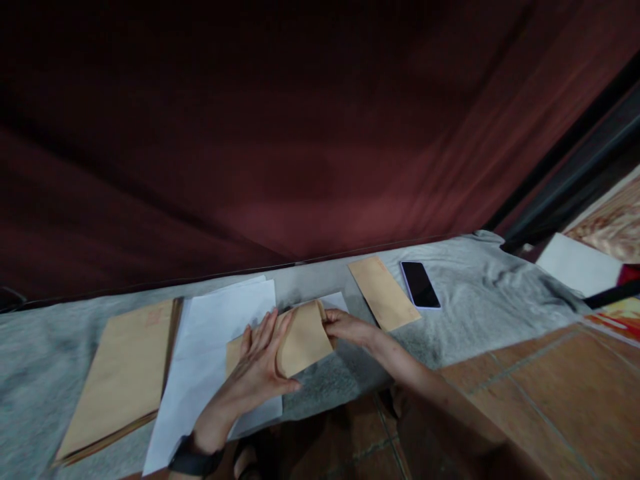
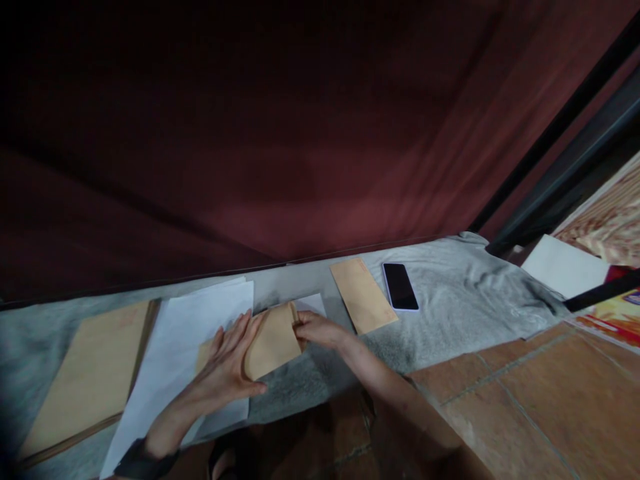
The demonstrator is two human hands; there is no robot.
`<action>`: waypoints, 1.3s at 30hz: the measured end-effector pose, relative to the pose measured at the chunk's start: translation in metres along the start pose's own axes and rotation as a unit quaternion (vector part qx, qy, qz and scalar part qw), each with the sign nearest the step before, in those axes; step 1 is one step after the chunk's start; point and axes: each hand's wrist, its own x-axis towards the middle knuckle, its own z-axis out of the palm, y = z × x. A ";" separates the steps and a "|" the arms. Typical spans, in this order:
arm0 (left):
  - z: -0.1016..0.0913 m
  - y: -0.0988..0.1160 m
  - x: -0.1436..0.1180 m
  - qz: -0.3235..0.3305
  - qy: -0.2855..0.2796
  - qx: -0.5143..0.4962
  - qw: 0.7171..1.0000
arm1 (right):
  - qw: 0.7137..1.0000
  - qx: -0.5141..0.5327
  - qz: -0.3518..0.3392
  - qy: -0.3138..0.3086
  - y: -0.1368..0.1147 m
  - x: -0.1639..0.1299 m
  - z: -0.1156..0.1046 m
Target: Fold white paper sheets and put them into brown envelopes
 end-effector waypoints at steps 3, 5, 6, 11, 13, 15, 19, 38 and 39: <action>-0.001 0.004 0.004 0.008 0.002 -0.008 1.000 | 0.995 0.044 0.027 -0.086 0.000 0.001 -0.006; -0.001 0.007 0.007 0.006 0.011 -0.009 1.000 | 0.993 0.058 0.026 -0.102 0.002 0.003 -0.009; -0.001 0.008 0.008 0.002 0.018 -0.008 1.000 | 0.994 0.056 0.024 -0.093 0.004 0.004 -0.010; 0.001 0.010 0.011 -0.013 0.041 0.011 0.999 | 0.998 0.025 0.058 -0.012 0.016 0.009 -0.012; 0.002 0.011 0.011 -0.012 0.043 0.011 0.999 | 0.998 0.025 0.061 0.017 0.018 0.010 -0.011; 0.002 0.012 0.011 -0.016 0.039 0.004 0.999 | 0.997 0.045 0.059 0.030 0.016 0.009 -0.010; 0.005 0.011 0.011 -0.025 0.012 -0.011 1.000 | 0.994 0.082 0.066 0.038 0.007 0.004 -0.010; 0.010 0.019 0.017 -0.001 0.104 0.074 0.992 | 0.908 -0.335 -0.125 0.219 -0.003 -0.006 -0.011; 0.010 0.019 0.017 0.000 0.109 0.079 0.991 | 0.884 -0.381 -0.149 0.228 -0.006 -0.009 -0.011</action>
